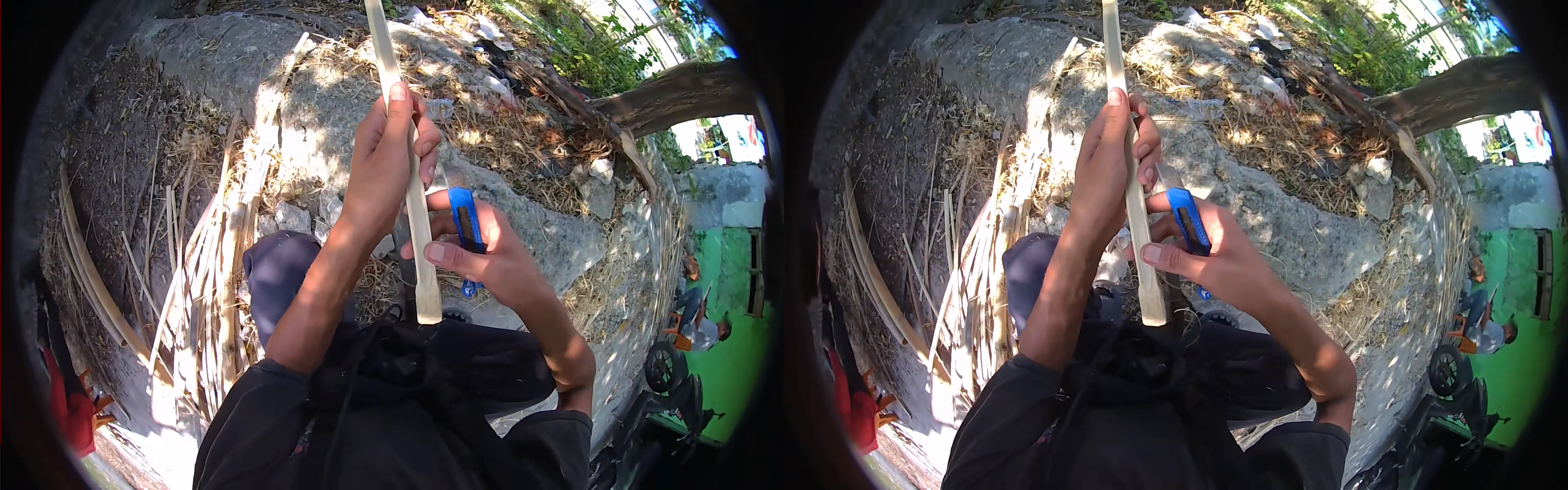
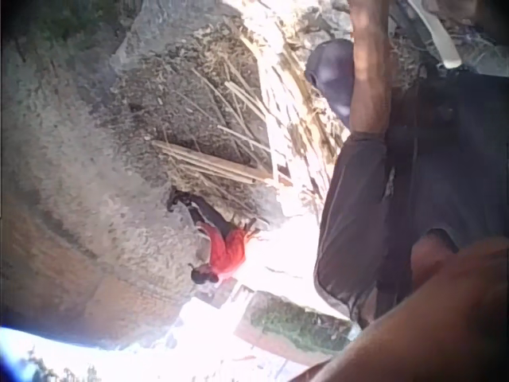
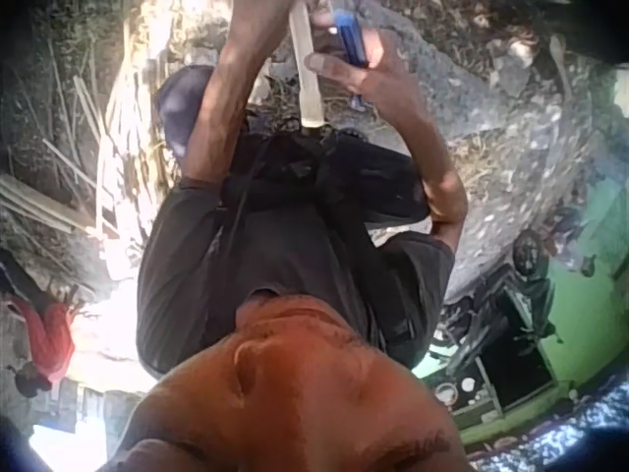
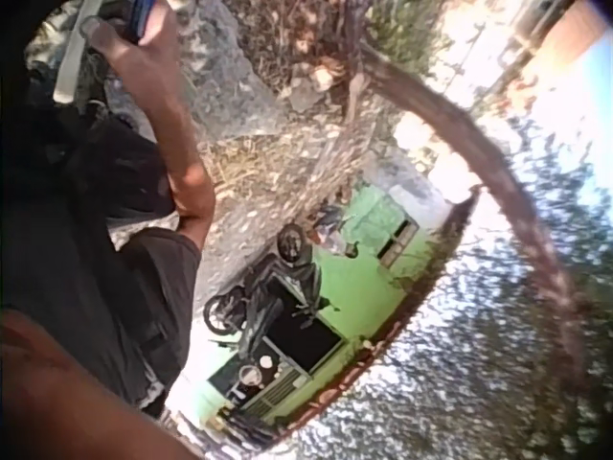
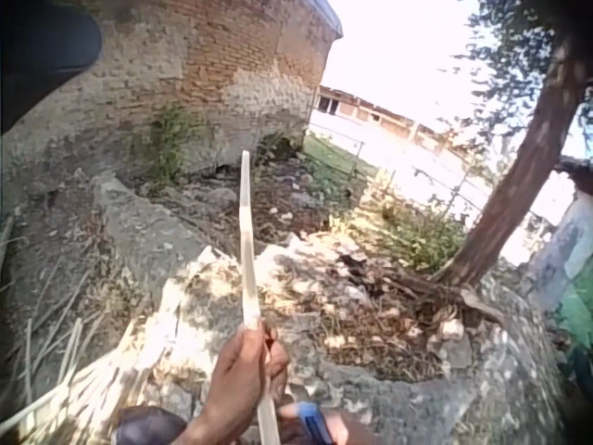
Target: The person carves and shapes a bamboo stick by shaving along its length and whittling its edges with a utility knife.
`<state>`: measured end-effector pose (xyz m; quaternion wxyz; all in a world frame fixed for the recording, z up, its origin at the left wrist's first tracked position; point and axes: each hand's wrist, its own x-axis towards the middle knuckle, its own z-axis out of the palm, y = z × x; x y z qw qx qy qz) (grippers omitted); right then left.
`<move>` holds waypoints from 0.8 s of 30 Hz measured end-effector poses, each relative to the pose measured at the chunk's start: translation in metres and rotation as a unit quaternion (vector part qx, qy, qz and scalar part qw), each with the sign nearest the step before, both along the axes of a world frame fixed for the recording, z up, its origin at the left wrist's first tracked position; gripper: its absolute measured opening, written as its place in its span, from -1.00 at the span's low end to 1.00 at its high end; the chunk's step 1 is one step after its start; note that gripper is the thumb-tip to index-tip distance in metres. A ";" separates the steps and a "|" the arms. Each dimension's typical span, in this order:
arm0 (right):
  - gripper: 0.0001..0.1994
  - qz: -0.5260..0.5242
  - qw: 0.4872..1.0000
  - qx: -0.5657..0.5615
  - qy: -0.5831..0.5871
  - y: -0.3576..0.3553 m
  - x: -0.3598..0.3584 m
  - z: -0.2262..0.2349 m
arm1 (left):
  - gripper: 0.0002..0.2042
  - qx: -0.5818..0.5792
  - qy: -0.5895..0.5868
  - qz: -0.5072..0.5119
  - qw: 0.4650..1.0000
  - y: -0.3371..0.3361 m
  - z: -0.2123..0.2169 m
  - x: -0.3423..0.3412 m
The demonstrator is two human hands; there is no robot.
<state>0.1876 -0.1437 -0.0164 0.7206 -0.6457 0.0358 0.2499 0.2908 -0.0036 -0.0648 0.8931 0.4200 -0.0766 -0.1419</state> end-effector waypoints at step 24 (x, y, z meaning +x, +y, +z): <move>-0.58 -0.018 0.948 -0.213 -0.234 -0.026 -0.055 0.018 | -0.68 -0.218 0.194 -0.144 0.946 -0.023 0.005 -0.017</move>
